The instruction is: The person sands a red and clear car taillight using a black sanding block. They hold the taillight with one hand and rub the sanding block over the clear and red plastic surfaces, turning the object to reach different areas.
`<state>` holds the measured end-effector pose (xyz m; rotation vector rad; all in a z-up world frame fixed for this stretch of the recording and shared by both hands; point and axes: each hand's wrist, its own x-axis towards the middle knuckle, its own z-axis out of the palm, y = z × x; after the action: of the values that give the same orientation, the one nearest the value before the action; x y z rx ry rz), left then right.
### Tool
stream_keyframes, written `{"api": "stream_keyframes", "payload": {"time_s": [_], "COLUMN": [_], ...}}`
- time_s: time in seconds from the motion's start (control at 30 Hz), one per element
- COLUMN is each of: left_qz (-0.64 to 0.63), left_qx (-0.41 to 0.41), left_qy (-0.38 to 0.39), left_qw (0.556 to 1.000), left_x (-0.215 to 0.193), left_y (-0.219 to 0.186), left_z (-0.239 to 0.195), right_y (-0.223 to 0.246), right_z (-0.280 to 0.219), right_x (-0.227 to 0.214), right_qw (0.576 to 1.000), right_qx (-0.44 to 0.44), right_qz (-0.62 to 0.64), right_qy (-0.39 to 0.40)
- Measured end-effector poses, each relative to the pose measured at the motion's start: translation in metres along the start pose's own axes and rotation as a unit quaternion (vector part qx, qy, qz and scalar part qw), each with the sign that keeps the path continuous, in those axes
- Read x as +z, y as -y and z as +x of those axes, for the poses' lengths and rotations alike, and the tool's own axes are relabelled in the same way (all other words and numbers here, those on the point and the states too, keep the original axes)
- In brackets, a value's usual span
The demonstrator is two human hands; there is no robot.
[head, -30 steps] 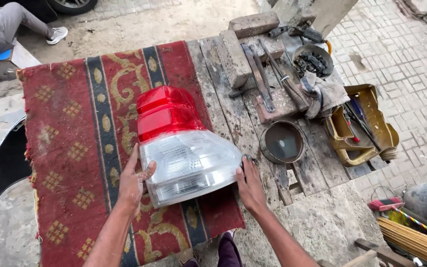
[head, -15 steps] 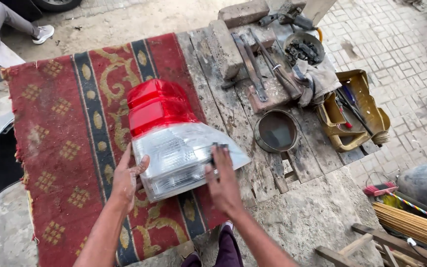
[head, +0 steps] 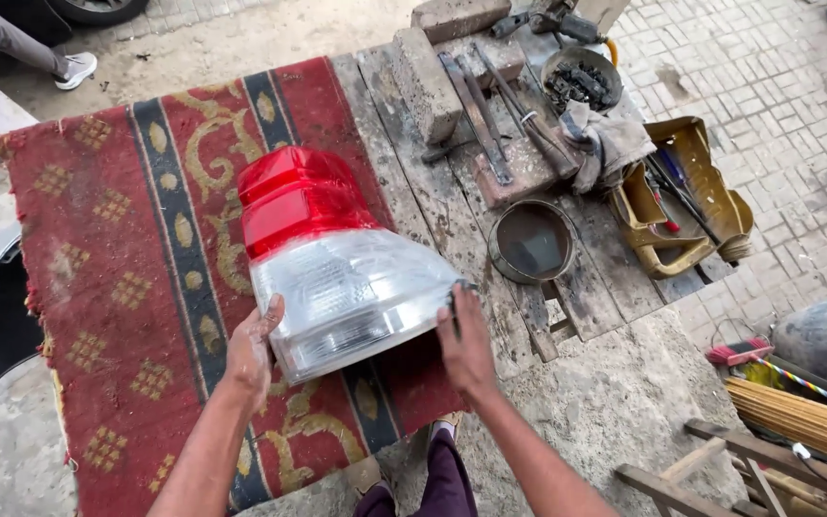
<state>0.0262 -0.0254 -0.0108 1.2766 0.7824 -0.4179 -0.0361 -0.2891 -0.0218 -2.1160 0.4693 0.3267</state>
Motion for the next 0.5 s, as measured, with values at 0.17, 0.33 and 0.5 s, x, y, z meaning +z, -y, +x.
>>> {"api": "stream_keyframes", "payload": {"time_s": [0.17,0.33,0.5], "left_qz": [-0.018,-0.021,-0.034], "left_qx": [0.014,0.014,0.004], "left_qy": [0.008,0.003,0.005], "left_qw": [1.000,1.000,0.999], "left_x": [-0.008,-0.009,-0.025], "left_y": [0.014,0.009,0.035], "left_z": [0.018,0.023,0.043], "right_y": [0.036,-0.002,0.024], "right_z": [-0.037,0.017,-0.030], "right_x": [0.016,0.006,-0.002], "right_qw": [1.000,0.999,0.990], "right_qx": [-0.019,-0.023,0.069], "right_qz": [-0.015,-0.010,0.122], "right_qy": [-0.003,-0.029,0.014]}}
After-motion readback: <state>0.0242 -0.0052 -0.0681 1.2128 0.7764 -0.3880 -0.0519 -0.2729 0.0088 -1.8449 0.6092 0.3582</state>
